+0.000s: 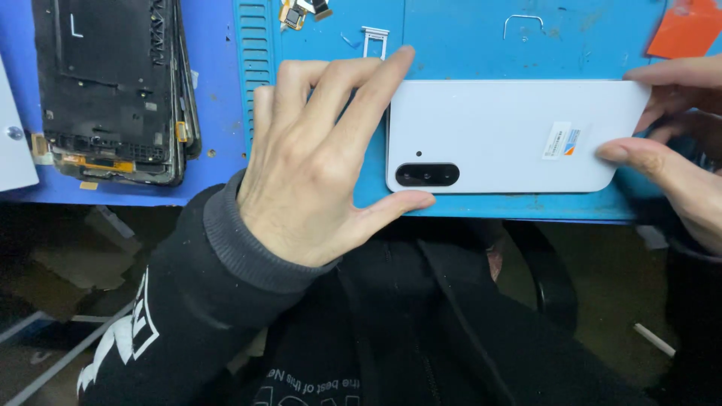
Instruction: Opening the back cover of a smartphone and unscrewing internal components for repair.
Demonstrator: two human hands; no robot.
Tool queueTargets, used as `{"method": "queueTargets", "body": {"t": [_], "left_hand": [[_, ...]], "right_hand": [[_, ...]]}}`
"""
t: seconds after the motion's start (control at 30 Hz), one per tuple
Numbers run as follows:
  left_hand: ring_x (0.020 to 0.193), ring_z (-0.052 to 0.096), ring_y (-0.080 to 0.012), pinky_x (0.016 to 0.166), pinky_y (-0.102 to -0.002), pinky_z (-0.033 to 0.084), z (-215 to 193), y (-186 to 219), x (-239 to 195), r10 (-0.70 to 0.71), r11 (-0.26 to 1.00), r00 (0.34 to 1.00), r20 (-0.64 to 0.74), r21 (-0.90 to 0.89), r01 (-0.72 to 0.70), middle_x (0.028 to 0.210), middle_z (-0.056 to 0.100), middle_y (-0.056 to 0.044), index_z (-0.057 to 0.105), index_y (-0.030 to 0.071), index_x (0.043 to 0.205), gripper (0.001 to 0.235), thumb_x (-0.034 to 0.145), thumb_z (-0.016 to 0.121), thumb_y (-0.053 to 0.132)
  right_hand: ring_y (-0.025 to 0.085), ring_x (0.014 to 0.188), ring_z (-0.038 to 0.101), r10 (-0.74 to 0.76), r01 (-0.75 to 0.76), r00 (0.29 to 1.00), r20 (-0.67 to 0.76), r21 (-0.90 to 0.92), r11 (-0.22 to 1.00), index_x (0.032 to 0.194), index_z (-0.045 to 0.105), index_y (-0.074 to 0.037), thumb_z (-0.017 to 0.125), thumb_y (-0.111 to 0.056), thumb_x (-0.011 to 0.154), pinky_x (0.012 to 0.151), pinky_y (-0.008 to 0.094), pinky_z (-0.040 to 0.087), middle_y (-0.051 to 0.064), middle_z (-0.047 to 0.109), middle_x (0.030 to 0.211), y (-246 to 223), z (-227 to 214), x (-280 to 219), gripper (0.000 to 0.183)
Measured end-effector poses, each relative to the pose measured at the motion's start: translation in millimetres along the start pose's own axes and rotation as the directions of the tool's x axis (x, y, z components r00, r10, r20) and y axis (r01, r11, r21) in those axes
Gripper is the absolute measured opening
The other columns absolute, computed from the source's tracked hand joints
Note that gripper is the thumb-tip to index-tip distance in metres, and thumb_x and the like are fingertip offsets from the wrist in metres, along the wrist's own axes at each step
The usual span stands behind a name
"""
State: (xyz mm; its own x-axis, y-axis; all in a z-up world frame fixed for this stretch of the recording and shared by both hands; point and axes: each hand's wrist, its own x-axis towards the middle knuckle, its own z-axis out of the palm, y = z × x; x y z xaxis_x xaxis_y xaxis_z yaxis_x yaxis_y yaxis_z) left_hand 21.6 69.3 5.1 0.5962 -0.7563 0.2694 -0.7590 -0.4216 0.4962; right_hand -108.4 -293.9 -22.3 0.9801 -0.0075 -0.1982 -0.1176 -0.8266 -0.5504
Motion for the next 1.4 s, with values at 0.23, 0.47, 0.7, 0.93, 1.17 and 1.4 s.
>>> {"method": "queueTargets", "body": {"t": [0.23, 0.47, 0.7, 0.93, 1.17, 1.4], "left_hand": [[0.108, 0.05, -0.0302, 0.089, -0.044, 0.039, -4.8, 0.8, 7.3, -0.037, 0.993, 0.999, 0.019, -0.113, 0.039, 0.132, 0.06, -0.01, 0.058, 0.001, 0.137, 0.088, 0.069, 0.099, 0.039], [0.109, 0.05, -0.0306, 0.09, -0.044, 0.039, -6.6, -0.6, 11.1, -0.046, 0.986, 0.999, 0.022, -0.157, 0.049, 0.132, 0.062, -0.01, 0.058, 0.001, 0.135, 0.085, 0.068, 0.098, 0.036], [0.109, 0.051, -0.0304, 0.088, -0.044, 0.036, -5.0, -2.1, 11.6, -0.038, 0.989, 0.999, 0.018, -0.14, 0.04, 0.131, 0.063, -0.009, 0.058, 0.002, 0.133, 0.084, 0.067, 0.099, 0.036], [0.111, 0.049, -0.0308, 0.091, -0.045, 0.036, -3.4, -5.4, 10.6, -0.006, 0.988, 0.999, 0.037, -0.156, 0.012, 0.133, 0.06, -0.011, 0.055, 0.001, 0.135, 0.089, 0.067, 0.099, 0.037], [0.113, 0.048, -0.0313, 0.09, -0.045, 0.033, -1.4, -4.1, 12.1, -0.007, 0.989, 0.999, 0.045, -0.15, 0.014, 0.128, 0.056, -0.012, 0.054, 0.003, 0.133, 0.088, 0.065, 0.1, 0.034], [0.117, 0.046, -0.0323, 0.092, -0.046, 0.032, 2.7, -3.4, 9.1, -0.017, 0.985, 0.999, 0.035, -0.174, 0.023, 0.129, 0.053, -0.013, 0.049, 0.004, 0.134, 0.089, 0.066, 0.1, 0.029]], "right_hand": [[0.025, 0.1, 0.069, 0.052, -0.054, 0.988, 0.144, 0.01, 0.998, 0.156, 0.041, 0.002, 0.074, -0.023, 0.084, 0.081, 0.035, 0.059, 0.022, 0.063, 0.116, 86.1, 9.0, -11.2, 0.083], [0.029, 0.101, 0.07, 0.058, -0.033, 0.988, 0.144, -0.17, 0.985, 0.151, 0.042, 0.003, 0.087, -0.024, 0.064, 0.081, 0.036, 0.06, 0.026, 0.063, 0.123, -21.2, -6.0, 9.7, 0.101], [0.031, 0.102, 0.067, -0.103, 0.14, 0.983, 0.15, -0.264, 0.954, 0.147, 0.043, 0.006, 0.094, -0.024, 0.058, 0.071, 0.036, 0.059, 0.029, 0.058, 0.127, -36.9, -11.1, 16.1, 0.108], [0.032, 0.101, 0.066, -0.172, 0.197, 0.977, 0.123, -0.233, 0.952, 0.149, 0.041, 0.005, 0.09, -0.02, 0.059, 0.074, 0.037, 0.058, 0.029, 0.056, 0.13, -35.0, -11.3, 11.8, 0.106], [0.033, 0.107, 0.066, -0.271, 0.285, 0.957, 0.103, -0.168, 0.944, 0.145, 0.037, 0.003, 0.089, -0.017, 0.059, 0.074, 0.036, 0.057, 0.028, 0.052, 0.135, -35.3, -13.5, 17.6, 0.102], [0.033, 0.107, 0.066, -0.267, 0.277, 0.96, 0.084, -0.154, 0.949, 0.139, 0.038, 0.004, 0.09, -0.013, 0.057, 0.075, 0.036, 0.058, 0.03, 0.052, 0.138, -40.9, -14.9, 17.6, 0.098]]}}
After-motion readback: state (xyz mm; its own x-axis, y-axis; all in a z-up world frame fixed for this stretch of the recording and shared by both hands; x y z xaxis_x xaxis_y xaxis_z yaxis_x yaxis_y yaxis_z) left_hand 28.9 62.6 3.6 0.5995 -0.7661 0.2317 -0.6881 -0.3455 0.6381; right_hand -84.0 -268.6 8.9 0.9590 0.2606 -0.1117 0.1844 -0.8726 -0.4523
